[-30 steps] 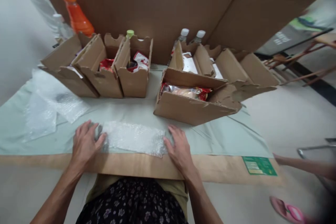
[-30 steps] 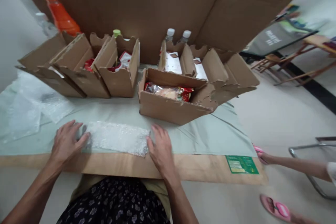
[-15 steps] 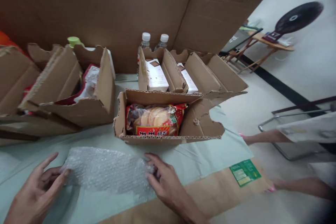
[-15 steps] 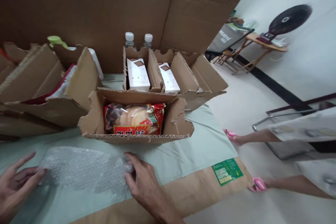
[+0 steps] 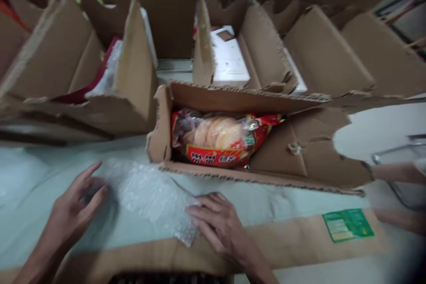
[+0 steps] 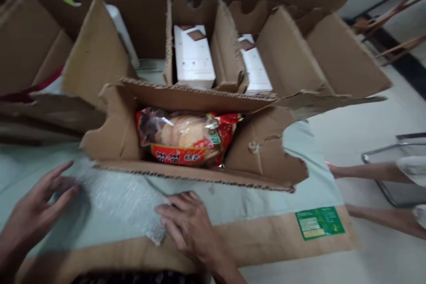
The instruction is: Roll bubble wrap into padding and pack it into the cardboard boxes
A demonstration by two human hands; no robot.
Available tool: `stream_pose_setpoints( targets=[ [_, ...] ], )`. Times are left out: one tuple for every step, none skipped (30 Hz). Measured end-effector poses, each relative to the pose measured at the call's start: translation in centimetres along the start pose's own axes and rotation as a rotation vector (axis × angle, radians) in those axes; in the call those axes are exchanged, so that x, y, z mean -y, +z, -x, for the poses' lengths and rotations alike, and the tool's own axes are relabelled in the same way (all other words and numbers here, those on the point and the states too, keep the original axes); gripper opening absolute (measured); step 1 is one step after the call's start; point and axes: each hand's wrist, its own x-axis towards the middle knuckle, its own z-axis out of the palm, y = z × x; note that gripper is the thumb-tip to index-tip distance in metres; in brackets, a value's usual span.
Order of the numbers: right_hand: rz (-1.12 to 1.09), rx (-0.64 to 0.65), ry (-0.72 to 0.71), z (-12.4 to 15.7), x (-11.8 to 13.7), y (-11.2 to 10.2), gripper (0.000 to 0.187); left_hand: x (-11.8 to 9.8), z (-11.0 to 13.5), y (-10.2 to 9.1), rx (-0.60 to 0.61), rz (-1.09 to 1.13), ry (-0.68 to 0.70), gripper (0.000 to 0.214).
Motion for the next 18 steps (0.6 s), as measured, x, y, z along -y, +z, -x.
stream_pose_setpoints(
  targets=[
    [-0.028,-0.028,-0.008,0.0,0.2,0.3,0.028,-1.2,-0.4,0.0,-0.002,-0.014,0.016,0.056],
    [-0.068,-0.057,0.004,0.3,0.5,0.7,0.028,-2.2,-1.0,0.1,-0.003,-0.026,0.050,0.055],
    [-0.113,-0.082,0.039,0.6,0.9,1.2,0.030,-3.0,-1.8,0.4,-0.004,-0.028,0.104,0.054],
    [-0.159,-0.094,0.091,1.1,1.3,1.7,0.033,-3.5,-2.6,0.7,-0.009,-0.027,0.165,0.054],
    [-0.198,-0.097,0.151,1.7,1.9,2.3,0.035,-3.9,-3.4,1.1,-0.007,-0.033,0.219,0.054],
    [-0.231,-0.096,0.208,2.3,2.5,2.8,0.036,-4.0,-4.0,1.4,-0.016,-0.051,0.256,0.056],
    [-0.261,-0.094,0.264,2.9,3.1,3.4,0.036,-4.1,-4.2,1.6,-0.028,-0.078,0.275,0.059],
    [-0.292,-0.092,0.312,3.4,3.8,3.8,0.034,-4.2,-3.9,1.6,-0.051,-0.095,0.295,0.061],
    [-0.328,-0.087,0.348,3.9,4.5,4.3,0.032,-4.3,-3.2,1.4,-0.072,-0.098,0.316,0.061],
    [-0.369,-0.080,0.376,4.2,5.1,4.7,0.032,-4.3,-2.0,0.9,-0.076,-0.076,0.342,0.061],
    [-0.413,-0.072,0.397,4.4,5.8,5.0,0.032,-4.4,-0.4,0.4,-0.047,-0.024,0.376,0.060],
    [-0.459,-0.064,0.412,4.5,6.4,5.3,0.033,-4.4,1.5,-0.3,0.028,0.052,0.414,0.060],
    [-0.502,-0.060,0.419,4.4,7.0,5.5,0.034,-4.4,3.6,-0.9,0.139,0.142,0.451,0.061],
    [-0.541,-0.058,0.417,4.1,7.4,5.7,0.035,-4.4,5.5,-1.4,0.272,0.231,0.483,0.068],
    [-0.576,-0.054,0.407,3.7,7.8,5.9,0.036,-4.4,7.2,-1.6,0.386,0.306,0.505,0.075],
    [-0.606,-0.051,0.386,3.3,8.1,6.1,0.037,-4.4,8.6,-1.6,0.454,0.355,0.510,0.081],
    [-0.629,-0.054,0.361,2.8,8.3,6.2,0.038,-4.4,9.5,-1.3,0.458,0.379,0.492,0.080],
    [-0.641,-0.062,0.335,2.4,8.3,6.3,0.041,-4.4,9.9,-0.7,0.401,0.386,0.448,0.071]
  ],
)
